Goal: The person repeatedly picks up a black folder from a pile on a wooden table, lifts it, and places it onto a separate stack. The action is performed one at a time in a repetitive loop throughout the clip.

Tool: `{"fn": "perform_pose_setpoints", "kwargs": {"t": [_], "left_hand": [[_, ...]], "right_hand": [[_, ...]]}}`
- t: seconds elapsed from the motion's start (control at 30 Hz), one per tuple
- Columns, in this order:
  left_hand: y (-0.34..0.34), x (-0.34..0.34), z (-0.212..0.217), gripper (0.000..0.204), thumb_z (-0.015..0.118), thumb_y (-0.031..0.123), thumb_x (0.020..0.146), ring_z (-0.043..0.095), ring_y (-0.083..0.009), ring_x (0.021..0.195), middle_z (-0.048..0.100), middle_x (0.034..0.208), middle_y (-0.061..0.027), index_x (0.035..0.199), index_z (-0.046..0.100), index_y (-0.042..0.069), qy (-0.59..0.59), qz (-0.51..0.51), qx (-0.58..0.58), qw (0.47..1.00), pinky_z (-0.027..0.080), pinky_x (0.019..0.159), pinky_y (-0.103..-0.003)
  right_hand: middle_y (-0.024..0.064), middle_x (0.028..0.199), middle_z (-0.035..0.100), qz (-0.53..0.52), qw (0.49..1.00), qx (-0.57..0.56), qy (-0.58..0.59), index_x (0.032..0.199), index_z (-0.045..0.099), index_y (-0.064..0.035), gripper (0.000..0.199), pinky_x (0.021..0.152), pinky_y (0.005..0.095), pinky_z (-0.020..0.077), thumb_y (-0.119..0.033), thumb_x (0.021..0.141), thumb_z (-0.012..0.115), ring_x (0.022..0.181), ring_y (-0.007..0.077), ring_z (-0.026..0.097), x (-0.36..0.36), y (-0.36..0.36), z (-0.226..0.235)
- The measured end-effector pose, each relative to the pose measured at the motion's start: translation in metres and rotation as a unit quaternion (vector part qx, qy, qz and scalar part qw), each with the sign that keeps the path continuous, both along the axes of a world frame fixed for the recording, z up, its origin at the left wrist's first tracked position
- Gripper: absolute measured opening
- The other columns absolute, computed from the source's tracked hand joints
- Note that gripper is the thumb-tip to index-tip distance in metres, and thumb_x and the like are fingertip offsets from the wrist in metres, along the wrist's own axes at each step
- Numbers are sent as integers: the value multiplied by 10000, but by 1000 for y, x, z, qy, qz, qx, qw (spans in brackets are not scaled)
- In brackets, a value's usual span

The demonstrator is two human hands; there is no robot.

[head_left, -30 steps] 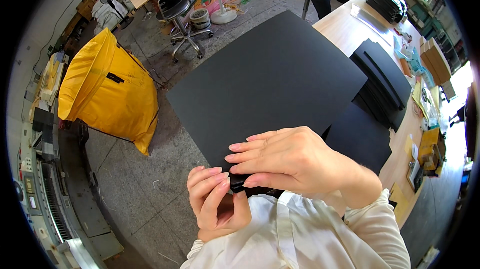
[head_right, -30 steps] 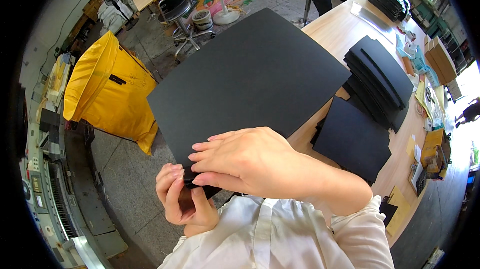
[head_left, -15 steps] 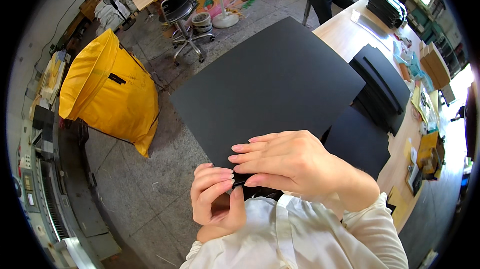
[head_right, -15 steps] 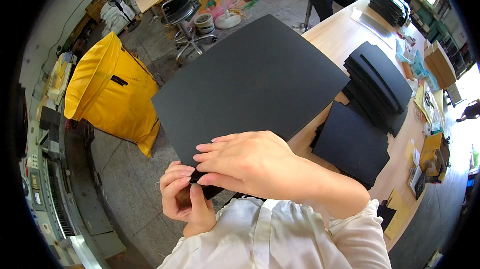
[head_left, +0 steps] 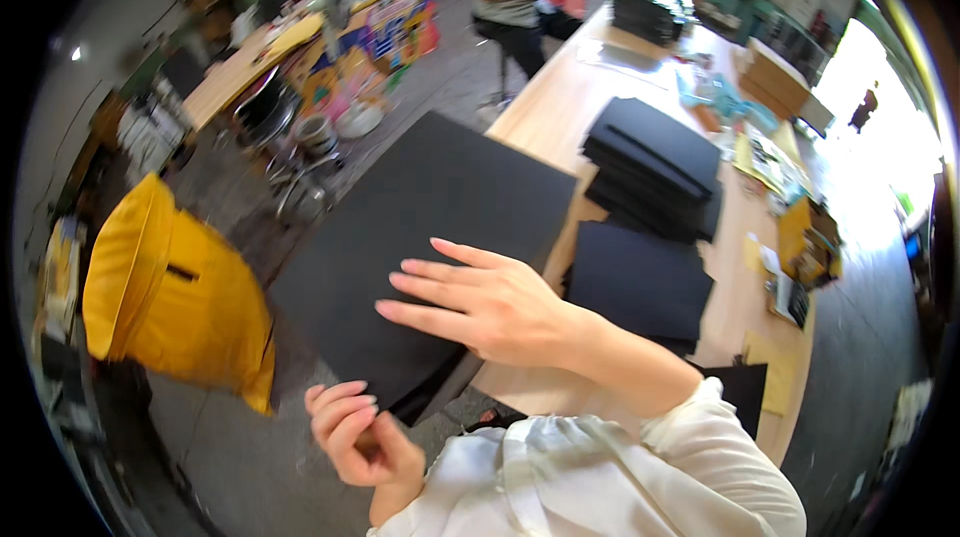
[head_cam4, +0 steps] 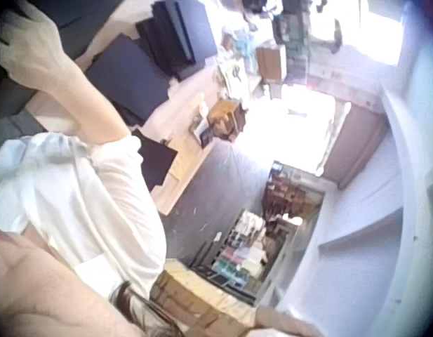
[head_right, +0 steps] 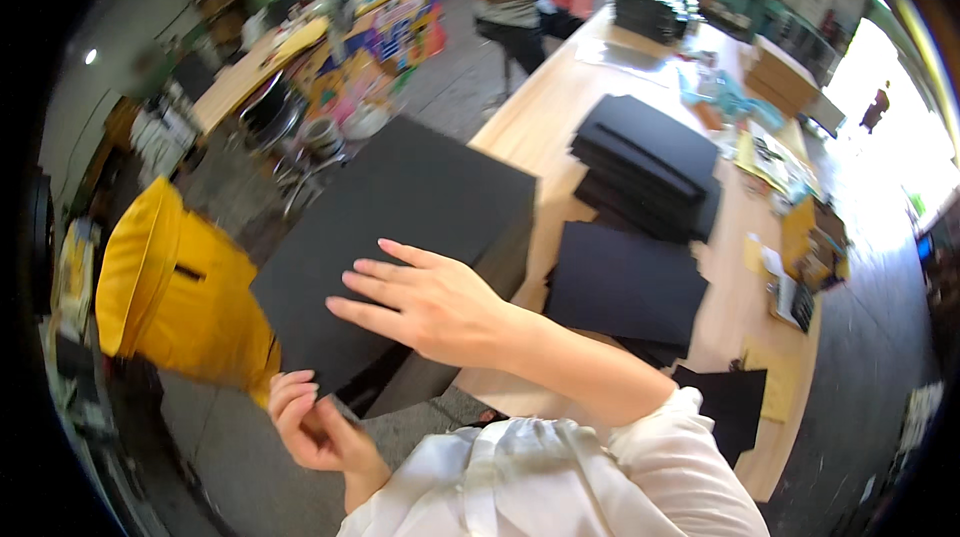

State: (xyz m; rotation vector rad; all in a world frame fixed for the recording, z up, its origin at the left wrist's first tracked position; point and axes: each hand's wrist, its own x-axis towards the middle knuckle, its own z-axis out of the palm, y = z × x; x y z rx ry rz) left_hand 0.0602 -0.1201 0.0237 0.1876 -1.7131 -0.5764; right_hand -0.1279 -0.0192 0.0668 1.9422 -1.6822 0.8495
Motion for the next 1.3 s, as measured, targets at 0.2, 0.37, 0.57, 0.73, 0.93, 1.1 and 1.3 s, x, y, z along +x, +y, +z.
{"fn": "perform_pose_setpoints", "kwargs": {"t": [0.2,0.37,0.57,0.73,0.93,1.1,1.3], "left_hand": [[45,-6,49,82,600,59,922,563,-314,940,546,1009,-135,978,569,9,33,47,-139,989,421,970,-528],[56,-40,10,92,600,202,903,557,-209,846,505,910,-53,868,570,122,402,-127,-228,878,433,828,-409],[81,-36,5,107,587,210,954,573,-202,814,516,932,-54,937,544,114,111,-292,-261,913,443,826,-428],[97,-37,-6,169,600,-40,848,561,-268,930,516,1032,-116,993,598,47,-40,-378,-238,894,420,953,-510],[110,-48,-18,210,625,-37,795,578,-233,890,532,1004,-74,969,639,80,-55,-431,-231,871,413,914,-477],[95,-45,-13,202,596,-94,803,578,-261,891,547,999,-104,958,628,32,-83,-418,-257,868,449,879,-480],[72,-33,-19,199,585,-96,817,571,-251,855,543,1001,-117,968,608,31,-88,-380,-217,895,479,791,-431]], "right_hand": [[197,1208,644,-76,984,-145,76,1227,646,-83,378,979,404,528,-89,867,532,1115,291,650,-1,44,14],[217,1279,619,-248,945,-203,73,1187,682,-62,341,987,424,523,-117,876,555,1159,318,636,22,180,-5],[179,1216,666,-623,770,-126,-59,1157,697,-38,532,1009,415,502,138,687,519,1144,311,647,117,356,-80],[195,1220,662,-768,607,-182,-94,1220,648,-2,676,1007,369,482,222,634,394,1171,334,627,180,454,-98],[166,1359,583,-770,621,-138,-54,1248,661,-76,728,1125,408,374,180,602,445,1296,320,532,176,469,-164],[75,1523,435,-660,584,247,-403,1390,567,-245,800,1198,546,182,177,714,495,1460,235,317,161,481,-257],[99,1525,429,-667,558,284,-403,1339,616,-223,746,1190,536,217,157,709,491,1451,282,329,156,485,-250]]}}
